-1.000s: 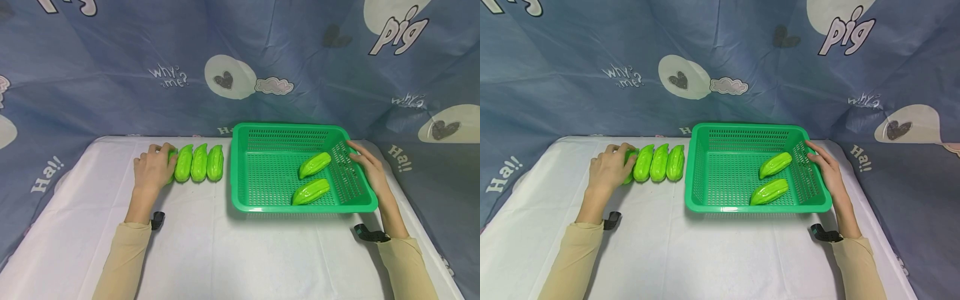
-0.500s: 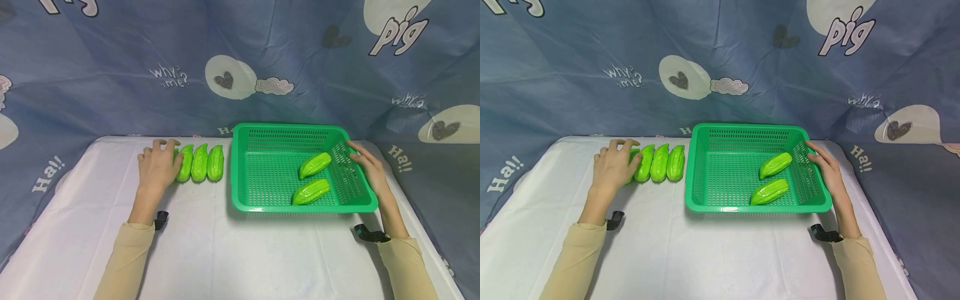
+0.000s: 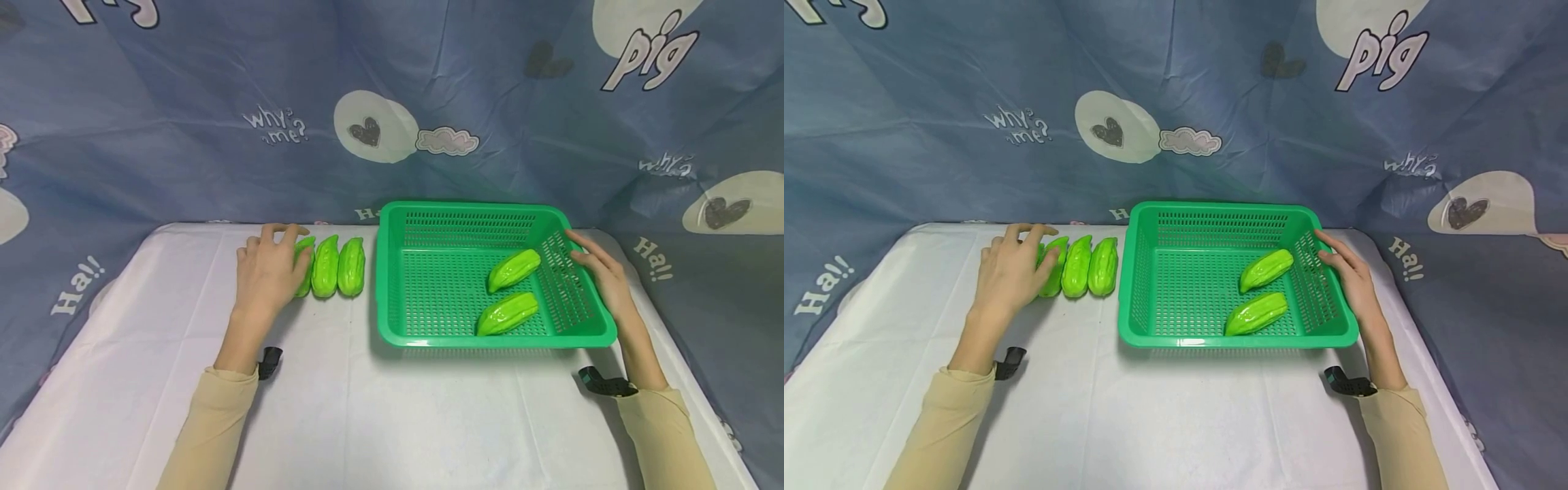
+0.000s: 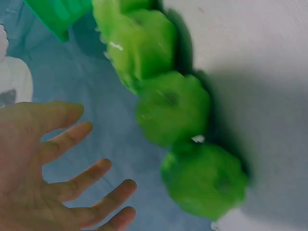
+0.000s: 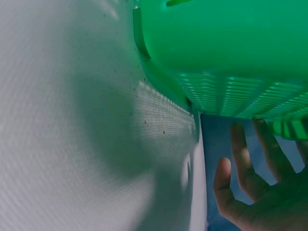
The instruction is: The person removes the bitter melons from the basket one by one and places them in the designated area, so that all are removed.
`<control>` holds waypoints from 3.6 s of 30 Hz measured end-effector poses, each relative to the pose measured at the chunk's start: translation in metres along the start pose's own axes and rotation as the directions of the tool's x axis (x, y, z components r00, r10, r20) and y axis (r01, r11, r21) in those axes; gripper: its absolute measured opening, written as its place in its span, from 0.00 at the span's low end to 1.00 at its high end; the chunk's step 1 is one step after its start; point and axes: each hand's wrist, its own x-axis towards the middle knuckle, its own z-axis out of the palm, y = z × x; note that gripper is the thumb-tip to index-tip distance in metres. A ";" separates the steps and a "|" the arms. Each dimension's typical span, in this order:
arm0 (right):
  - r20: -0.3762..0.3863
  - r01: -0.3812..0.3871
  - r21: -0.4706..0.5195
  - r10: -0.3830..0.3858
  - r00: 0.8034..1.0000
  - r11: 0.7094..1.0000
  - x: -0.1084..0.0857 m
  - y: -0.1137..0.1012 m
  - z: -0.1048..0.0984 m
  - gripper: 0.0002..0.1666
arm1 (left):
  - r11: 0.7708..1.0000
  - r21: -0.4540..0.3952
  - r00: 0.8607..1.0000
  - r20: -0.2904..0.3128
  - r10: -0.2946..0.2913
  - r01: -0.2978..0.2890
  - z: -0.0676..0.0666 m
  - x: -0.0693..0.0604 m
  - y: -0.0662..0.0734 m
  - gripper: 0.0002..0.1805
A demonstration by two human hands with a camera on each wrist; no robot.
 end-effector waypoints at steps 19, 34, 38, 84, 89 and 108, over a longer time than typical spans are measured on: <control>0.000 0.003 -0.018 -0.003 1.000 1.000 0.000 0.002 0.000 0.33 | 0.971 0.000 0.968 -0.076 0.240 -0.240 -0.004 -0.013 0.078 0.18; 0.004 -0.016 -0.007 0.016 1.000 1.000 0.002 0.000 0.000 0.33 | 0.829 0.076 0.820 -0.124 0.559 -0.554 0.025 -0.038 0.163 0.15; -0.002 -0.026 0.019 0.026 1.000 0.999 0.002 -0.001 0.000 0.32 | 0.810 0.088 0.804 -0.097 0.586 -0.580 0.033 -0.041 0.177 0.18; -0.006 -0.029 0.085 0.030 1.000 0.996 0.001 0.001 0.000 0.31 | 0.815 -0.098 0.743 0.361 0.564 -0.571 0.080 -0.022 0.242 0.13; -0.007 -0.036 0.085 0.037 0.999 0.996 0.000 0.001 0.000 0.31 | 0.798 -0.084 0.750 0.295 0.592 -0.597 0.082 -0.023 0.240 0.08; -0.004 -0.025 0.161 0.026 1.000 0.987 0.001 0.002 0.000 0.31 | 0.814 0.139 0.821 0.201 0.534 -0.564 0.083 -0.027 0.239 0.20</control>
